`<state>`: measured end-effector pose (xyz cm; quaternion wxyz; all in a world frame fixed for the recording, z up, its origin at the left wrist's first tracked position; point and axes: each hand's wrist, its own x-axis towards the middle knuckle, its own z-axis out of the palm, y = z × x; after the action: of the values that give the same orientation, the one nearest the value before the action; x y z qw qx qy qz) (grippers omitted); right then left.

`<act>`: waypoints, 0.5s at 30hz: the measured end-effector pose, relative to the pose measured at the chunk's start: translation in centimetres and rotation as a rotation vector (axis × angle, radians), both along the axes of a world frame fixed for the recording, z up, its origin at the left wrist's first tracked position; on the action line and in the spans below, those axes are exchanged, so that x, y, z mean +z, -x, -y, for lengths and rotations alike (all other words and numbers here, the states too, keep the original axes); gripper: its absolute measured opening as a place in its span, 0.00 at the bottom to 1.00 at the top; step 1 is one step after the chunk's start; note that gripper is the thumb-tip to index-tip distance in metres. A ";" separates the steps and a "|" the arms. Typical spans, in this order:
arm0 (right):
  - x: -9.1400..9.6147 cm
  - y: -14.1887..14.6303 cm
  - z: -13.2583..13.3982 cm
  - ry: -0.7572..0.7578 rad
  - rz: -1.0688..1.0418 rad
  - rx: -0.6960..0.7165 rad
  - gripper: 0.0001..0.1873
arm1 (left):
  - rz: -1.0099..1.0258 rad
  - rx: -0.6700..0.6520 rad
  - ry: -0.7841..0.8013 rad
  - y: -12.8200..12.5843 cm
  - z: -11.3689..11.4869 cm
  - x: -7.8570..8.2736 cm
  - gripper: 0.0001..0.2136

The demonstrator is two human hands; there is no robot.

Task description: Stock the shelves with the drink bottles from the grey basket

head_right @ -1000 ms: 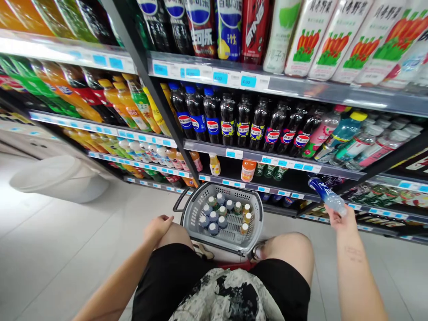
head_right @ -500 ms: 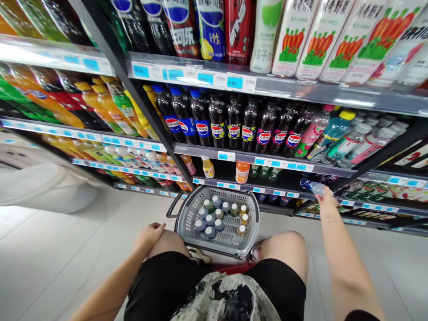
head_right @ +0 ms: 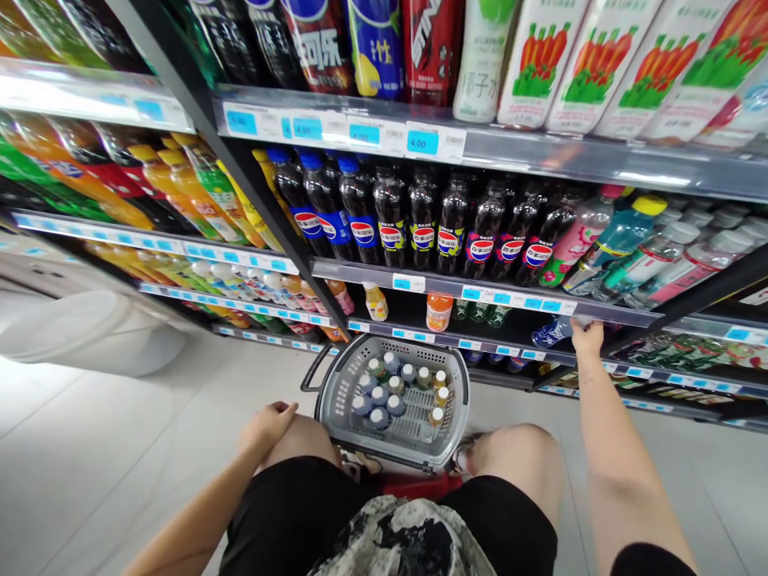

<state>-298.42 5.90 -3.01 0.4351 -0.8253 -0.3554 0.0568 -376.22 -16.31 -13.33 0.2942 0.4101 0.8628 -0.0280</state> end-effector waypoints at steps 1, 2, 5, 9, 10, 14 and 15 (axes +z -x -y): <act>0.4 0.3 -0.6 0.050 0.007 0.054 0.22 | 0.002 0.007 0.004 0.0 0.0 0.0 0.26; 0.7 0.8 -1.1 0.097 0.039 0.103 0.22 | 0.003 0.013 0.008 0.0 0.1 -0.1 0.27; 1.3 2.3 -2.4 0.203 0.216 0.242 0.21 | -0.002 0.026 0.007 -0.1 0.3 0.0 0.26; 1.1 3.6 -3.4 0.310 0.398 0.299 0.26 | -0.009 0.026 0.001 -0.3 0.6 0.4 0.26; 1.0 3.7 -3.7 0.352 0.411 0.288 0.26 | -0.012 0.025 -0.001 -0.4 0.7 0.5 0.25; 1.4 3.4 -4.7 0.526 0.474 0.296 0.24 | -0.029 0.029 -0.026 -0.4 1.0 0.6 0.24; 1.7 3.4 -5.0 0.536 0.540 0.315 0.25 | -0.032 0.033 -0.033 -0.4 1.1 0.6 0.24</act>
<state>-301.82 10.87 -1.36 0.0817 -0.8301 -0.5516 -0.0055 -375.86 -17.40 -12.74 0.2742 0.4000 0.8744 -0.0155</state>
